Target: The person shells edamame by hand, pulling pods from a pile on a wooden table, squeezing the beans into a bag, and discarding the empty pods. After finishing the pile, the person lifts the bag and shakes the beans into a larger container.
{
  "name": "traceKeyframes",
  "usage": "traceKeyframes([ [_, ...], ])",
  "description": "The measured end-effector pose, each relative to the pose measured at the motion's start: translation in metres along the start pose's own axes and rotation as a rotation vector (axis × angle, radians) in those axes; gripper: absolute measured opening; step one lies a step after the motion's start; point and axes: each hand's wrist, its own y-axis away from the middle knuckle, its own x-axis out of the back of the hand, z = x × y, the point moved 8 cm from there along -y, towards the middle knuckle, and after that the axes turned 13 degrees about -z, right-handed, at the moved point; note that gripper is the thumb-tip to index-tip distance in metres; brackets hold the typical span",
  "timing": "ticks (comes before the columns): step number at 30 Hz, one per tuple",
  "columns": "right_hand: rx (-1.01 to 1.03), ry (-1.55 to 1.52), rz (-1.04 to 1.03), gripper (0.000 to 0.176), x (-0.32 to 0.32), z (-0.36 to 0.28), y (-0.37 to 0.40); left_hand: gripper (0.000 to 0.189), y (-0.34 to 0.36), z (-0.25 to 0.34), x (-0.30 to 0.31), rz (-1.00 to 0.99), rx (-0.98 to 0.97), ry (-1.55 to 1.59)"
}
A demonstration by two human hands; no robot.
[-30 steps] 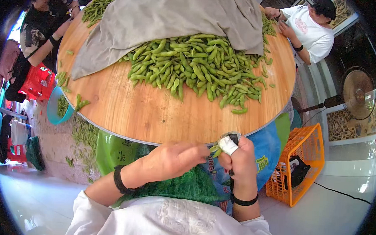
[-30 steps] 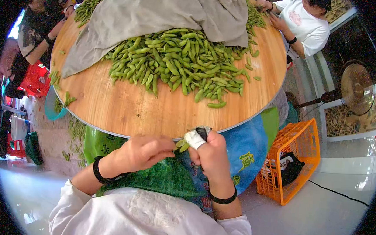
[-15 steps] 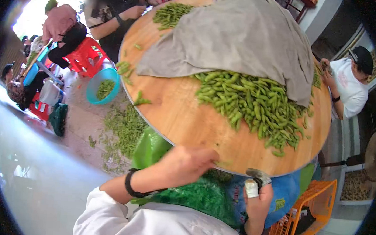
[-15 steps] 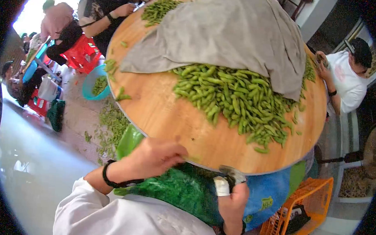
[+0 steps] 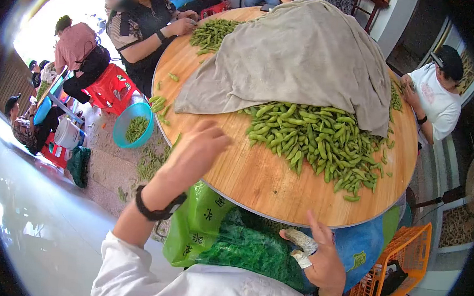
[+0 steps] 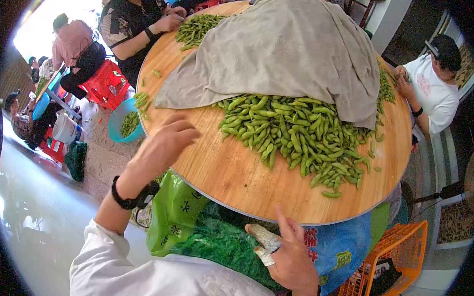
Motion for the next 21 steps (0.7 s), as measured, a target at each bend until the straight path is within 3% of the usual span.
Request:
traceKeyframes([
  [4,0.054,-0.078,-0.009,0.030,-0.003,-0.007,-0.004,0.015,-0.058,0.019,-0.017,0.022,-0.102,0.019],
  [6,-0.200,-0.473,-0.136,0.027,-0.015,0.012,0.002,0.014,-0.076,0.020,-0.031,0.030,-0.160,0.052],
  [7,-0.208,-0.474,-0.131,0.027,-0.014,0.014,0.004,0.014,-0.081,0.016,-0.036,0.028,-0.168,0.055],
  [13,-0.256,-0.820,0.142,0.018,-0.009,0.032,0.011,0.018,-0.069,0.006,-0.027,-0.006,-0.163,0.155],
  [15,-0.225,-0.845,0.193,0.018,-0.017,0.043,0.011,0.016,-0.056,-0.007,-0.033,-0.102,0.185,0.802],
  [16,-0.200,-0.840,0.210,0.017,-0.017,0.044,0.007,0.012,-0.052,-0.001,-0.048,-0.048,0.138,1.274],
  [19,-0.189,-0.848,0.251,0.017,-0.013,0.040,-0.001,0.008,-0.044,0.033,-0.072,-0.103,0.199,1.583],
  [21,-0.162,-0.946,0.308,0.018,-0.011,0.040,-0.006,0.007,-0.049,0.039,-0.088,-0.078,0.173,1.562],
])
